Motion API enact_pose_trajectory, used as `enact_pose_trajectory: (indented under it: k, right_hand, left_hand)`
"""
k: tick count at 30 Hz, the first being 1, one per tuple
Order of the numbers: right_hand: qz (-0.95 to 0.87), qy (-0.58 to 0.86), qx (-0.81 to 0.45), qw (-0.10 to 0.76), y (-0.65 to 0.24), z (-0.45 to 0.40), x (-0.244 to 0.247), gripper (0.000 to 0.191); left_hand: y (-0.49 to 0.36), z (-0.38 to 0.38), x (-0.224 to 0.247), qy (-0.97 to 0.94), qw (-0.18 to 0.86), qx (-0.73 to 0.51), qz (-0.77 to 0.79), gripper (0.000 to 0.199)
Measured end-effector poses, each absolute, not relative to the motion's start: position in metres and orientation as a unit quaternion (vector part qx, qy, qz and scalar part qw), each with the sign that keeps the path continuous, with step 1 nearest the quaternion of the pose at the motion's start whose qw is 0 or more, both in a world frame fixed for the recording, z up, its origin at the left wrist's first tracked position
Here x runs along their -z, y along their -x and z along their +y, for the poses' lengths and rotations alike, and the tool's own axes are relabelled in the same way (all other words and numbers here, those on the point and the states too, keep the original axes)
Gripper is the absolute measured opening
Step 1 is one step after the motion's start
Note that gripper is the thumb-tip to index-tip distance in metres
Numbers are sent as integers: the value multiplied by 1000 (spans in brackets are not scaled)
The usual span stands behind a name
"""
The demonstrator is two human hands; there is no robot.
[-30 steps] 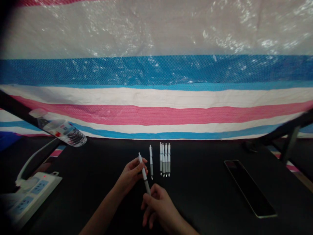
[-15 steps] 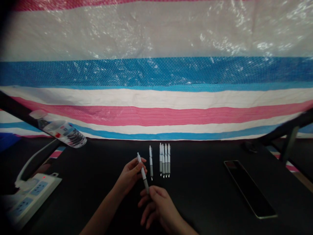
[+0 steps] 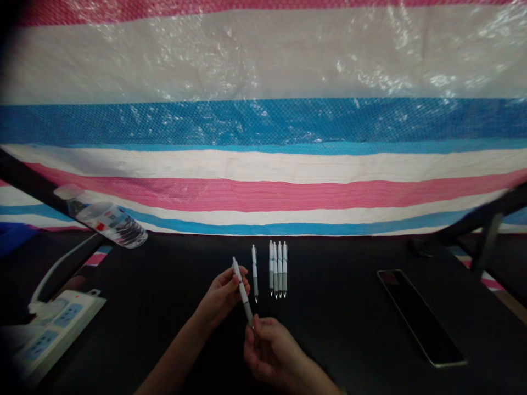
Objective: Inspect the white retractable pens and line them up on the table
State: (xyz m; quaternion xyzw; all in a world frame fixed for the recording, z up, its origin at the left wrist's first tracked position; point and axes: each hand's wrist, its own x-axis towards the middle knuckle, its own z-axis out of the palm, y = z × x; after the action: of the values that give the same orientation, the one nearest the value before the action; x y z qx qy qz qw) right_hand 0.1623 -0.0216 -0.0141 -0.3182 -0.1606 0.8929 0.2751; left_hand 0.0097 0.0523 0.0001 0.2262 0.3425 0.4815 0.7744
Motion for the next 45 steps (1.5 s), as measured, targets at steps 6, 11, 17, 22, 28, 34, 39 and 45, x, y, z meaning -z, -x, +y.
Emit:
enact_pose_trajectory:
  k: [6,11,17,22,28,34,39,45]
  right_hand:
    - [-231,348,-862,288,-166,-17,10,56]
    - [-412,454,-718,330,-174,-8,5,65]
    - [-421,481,-698,323,-177,-4,6,69]
    - [-425,482,-696,320,-176,-5,8,66]
    - [-429,482,-693,322,-175,-6,9,66]
    - [-439,483,-688,317,-176,-6,9,64]
    - [-438,480,-692,315,-176,-6,10,61]
    - [-448,486,-684,308,-177,-7,9,56]
  left_hand:
    - [-13,52,-5,-231,756,-494,363,41]
    - [-14,51,-9,-282,691,-521,415,75]
    - [-13,49,-10,-341,654,-520,431,55]
    - [-14,50,-10,-361,651,-509,432,53]
    - [-14,51,-7,-362,656,-499,437,53]
    - [-14,51,-9,-357,654,-505,436,60]
    - [-14,51,-10,-356,651,-505,441,53]
    - [-13,51,-9,-350,634,-521,452,54]
